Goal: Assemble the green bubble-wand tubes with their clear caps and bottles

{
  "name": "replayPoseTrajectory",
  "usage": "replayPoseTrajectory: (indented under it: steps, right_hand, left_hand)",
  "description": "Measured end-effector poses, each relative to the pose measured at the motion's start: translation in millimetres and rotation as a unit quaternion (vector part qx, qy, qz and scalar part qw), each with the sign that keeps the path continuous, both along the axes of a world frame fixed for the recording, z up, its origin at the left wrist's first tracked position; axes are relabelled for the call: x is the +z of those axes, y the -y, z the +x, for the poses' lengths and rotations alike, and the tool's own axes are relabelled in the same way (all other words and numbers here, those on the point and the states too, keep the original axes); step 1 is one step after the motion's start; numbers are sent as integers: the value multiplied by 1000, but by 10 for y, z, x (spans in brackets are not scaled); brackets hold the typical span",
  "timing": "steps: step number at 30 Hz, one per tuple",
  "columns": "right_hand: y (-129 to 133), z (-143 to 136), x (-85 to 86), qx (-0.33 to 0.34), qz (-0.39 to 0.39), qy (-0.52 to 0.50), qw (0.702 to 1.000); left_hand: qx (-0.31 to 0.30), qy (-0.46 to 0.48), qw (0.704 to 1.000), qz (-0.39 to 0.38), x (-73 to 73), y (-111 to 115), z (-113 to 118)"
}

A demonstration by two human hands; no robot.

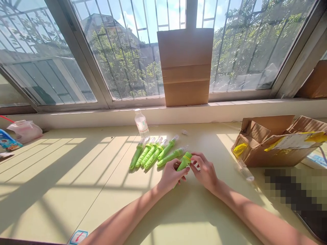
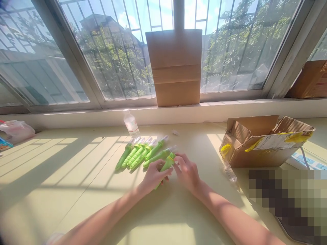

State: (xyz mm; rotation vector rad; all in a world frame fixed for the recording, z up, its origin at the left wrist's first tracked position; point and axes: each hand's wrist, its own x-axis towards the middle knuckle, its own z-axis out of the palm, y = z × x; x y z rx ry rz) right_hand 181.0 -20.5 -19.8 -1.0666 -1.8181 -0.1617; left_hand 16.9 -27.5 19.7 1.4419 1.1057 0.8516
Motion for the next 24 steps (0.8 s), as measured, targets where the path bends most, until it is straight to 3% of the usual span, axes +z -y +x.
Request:
replayPoseTrajectory:
  steps: [8, 14, 24]
  right_hand:
    - [-10, 0, -14, -10, -6, -8, 1000]
    - [-22, 9, -23, -13, -17, -14, 1000]
    - [-25, 16, -36, -7, -10, -14, 1000]
  left_hand:
    - [-38, 0, 999, 10, 7, -2, -7]
    - [-94, 27, 995, -25, 57, 11, -13]
    - [-55, 8, 997, -54, 69, 4, -10]
